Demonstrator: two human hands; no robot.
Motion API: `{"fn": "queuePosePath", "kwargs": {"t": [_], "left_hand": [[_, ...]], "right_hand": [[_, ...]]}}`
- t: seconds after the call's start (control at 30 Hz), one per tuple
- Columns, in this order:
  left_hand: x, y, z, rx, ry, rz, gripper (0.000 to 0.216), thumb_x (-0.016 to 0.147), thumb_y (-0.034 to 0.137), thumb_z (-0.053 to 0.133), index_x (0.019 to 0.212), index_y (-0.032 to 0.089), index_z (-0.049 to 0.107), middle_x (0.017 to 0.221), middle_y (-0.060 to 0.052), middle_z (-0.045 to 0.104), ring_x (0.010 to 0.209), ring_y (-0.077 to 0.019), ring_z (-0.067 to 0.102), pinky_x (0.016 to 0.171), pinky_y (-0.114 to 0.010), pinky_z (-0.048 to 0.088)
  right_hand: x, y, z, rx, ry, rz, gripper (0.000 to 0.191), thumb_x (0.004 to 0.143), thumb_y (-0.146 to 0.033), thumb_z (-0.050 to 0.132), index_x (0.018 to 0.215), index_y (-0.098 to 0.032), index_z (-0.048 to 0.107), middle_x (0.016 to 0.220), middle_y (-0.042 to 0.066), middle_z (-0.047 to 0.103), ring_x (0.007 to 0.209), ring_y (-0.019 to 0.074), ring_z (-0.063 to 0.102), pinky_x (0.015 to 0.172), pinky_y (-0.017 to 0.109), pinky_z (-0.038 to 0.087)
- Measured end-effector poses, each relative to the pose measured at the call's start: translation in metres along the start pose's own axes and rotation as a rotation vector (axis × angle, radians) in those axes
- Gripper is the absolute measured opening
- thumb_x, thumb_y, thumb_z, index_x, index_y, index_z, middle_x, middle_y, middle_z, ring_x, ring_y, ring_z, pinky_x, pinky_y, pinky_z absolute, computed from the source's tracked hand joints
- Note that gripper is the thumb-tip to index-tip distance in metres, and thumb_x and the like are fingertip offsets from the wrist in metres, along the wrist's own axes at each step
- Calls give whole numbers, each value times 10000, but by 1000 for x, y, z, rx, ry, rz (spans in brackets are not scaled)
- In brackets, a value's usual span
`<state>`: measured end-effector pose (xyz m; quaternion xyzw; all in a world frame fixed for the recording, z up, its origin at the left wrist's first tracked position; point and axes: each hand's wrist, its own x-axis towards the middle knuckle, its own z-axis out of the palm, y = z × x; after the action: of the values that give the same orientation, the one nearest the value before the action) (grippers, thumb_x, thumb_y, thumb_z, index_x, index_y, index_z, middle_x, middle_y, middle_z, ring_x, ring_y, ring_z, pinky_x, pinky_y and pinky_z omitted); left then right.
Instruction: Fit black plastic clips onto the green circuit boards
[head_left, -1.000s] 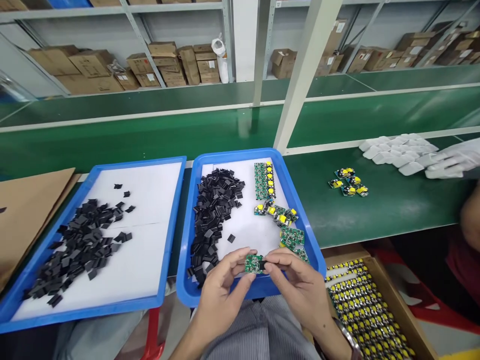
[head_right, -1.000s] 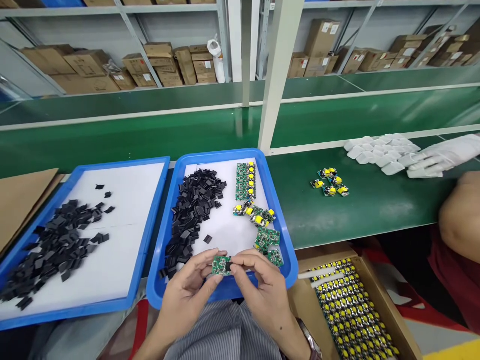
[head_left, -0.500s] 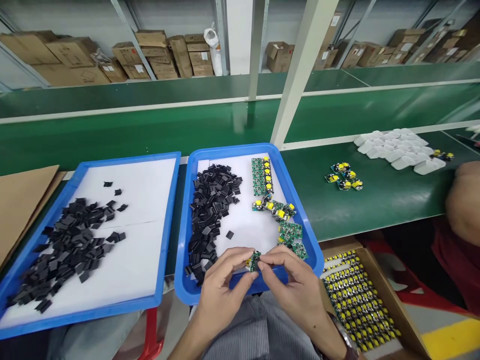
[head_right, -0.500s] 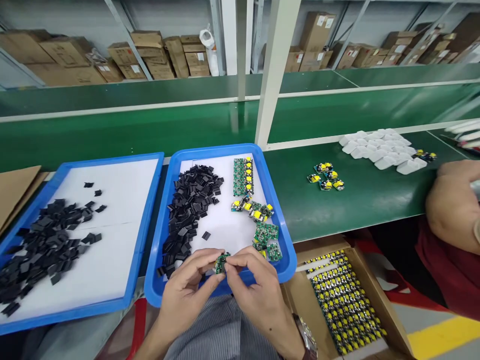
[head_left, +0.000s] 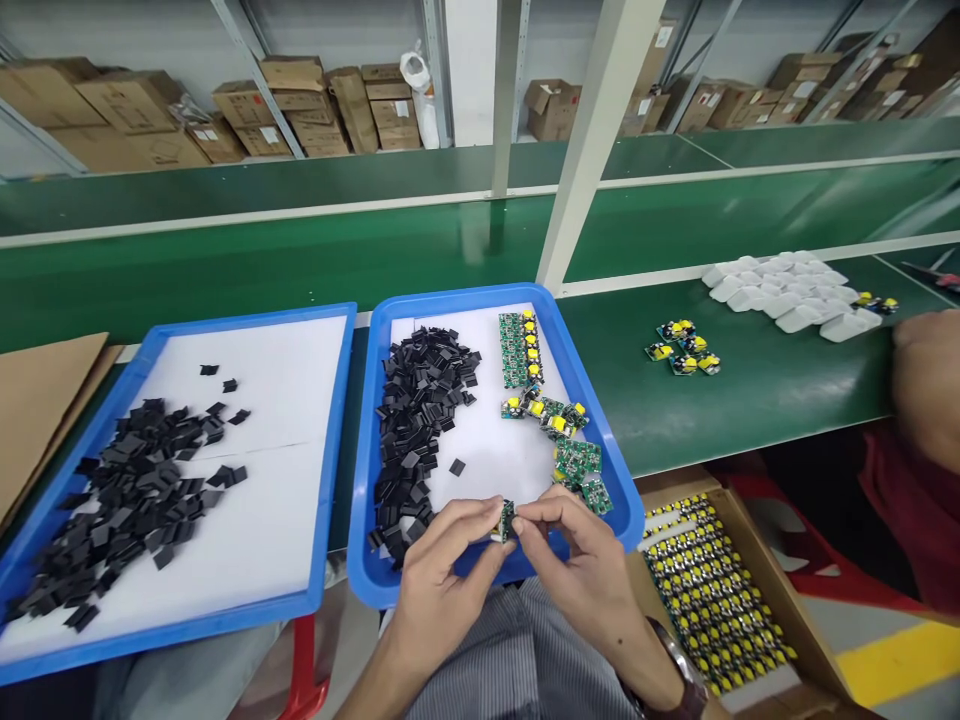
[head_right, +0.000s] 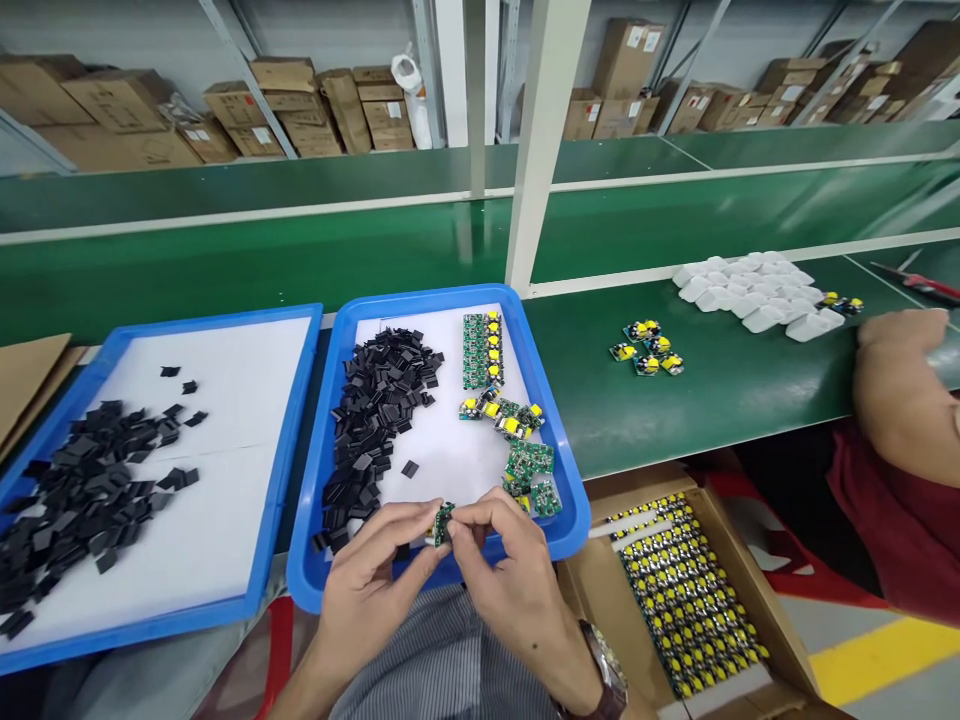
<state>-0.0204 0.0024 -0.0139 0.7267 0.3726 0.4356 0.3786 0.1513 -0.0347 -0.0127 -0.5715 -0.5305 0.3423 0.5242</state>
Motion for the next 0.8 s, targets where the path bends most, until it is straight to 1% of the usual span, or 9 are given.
{"fn": "queuePosePath", "kwargs": {"t": [0.1, 0.17, 0.27, 0.37, 0.47, 0.6, 0.7, 0.8], "left_hand": [[-1, 2, 0, -29, -7, -61, 397, 892, 81, 763, 1237, 275, 748, 1100, -49, 765, 1008, -177, 754, 880, -279, 647], [-2, 3, 0, -48, -10, -93, 398, 889, 92, 768, 1234, 290, 752, 1103, -45, 759, 1009, -177, 753, 859, -270, 653], [-2, 3, 0, -55, -22, -118, 423, 893, 87, 756, 1250, 316, 751, 1174, -48, 767, 1080, -189, 754, 871, -268, 659], [-2, 2, 0, -35, -33, -131, 450, 896, 65, 738, 1262, 327, 747, 1229, -43, 783, 1135, -201, 755, 925, -291, 658], [-1, 2, 0, 6, -26, -123, 447, 887, 41, 725, 1237, 316, 758, 1192, -31, 806, 1096, -198, 775, 965, -319, 654], [-1, 3, 1, 41, 6, -85, 416, 882, 16, 701, 1186, 292, 771, 1159, -29, 817, 1063, -196, 787, 967, -327, 657], [-1, 3, 1, 56, 10, -59, 414, 878, 11, 704, 1185, 282, 765, 1161, -32, 815, 1063, -192, 786, 966, -320, 655], [-1, 3, 1, 62, 9, -40, 398, 879, 6, 697, 1168, 271, 764, 1152, -37, 815, 1066, -191, 786, 962, -317, 656]], "right_hand": [[2, -1, -3, 73, -16, 50, 89, 971, -198, 675, 993, -243, 748, 857, 15, 691, 767, 156, 663, 665, 261, 548], [3, -3, -5, 112, -32, 74, 90, 966, -203, 678, 982, -241, 757, 882, 27, 712, 790, 165, 685, 676, 268, 563], [3, -5, -6, 131, -36, 67, 96, 964, -193, 670, 958, -238, 754, 910, 36, 717, 829, 177, 692, 698, 281, 568], [1, -5, -5, 86, -1, 29, 93, 961, -179, 670, 954, -242, 739, 867, 16, 695, 790, 163, 660, 690, 275, 549], [-2, -4, -3, 36, 27, 12, 97, 962, -165, 666, 928, -243, 714, 798, -12, 643, 732, 146, 613, 669, 263, 518], [-7, 0, 2, 21, 33, -3, 110, 975, -153, 651, 921, -243, 683, 795, -20, 597, 735, 146, 582, 661, 263, 492], [-9, 4, 6, -6, 48, -71, 128, 985, -120, 627, 970, -241, 663, 827, -14, 592, 762, 149, 577, 686, 272, 484], [-10, 7, 7, -2, 30, -133, 151, 993, -96, 603, 995, -238, 653, 833, -13, 589, 772, 151, 582, 697, 280, 483]]}}
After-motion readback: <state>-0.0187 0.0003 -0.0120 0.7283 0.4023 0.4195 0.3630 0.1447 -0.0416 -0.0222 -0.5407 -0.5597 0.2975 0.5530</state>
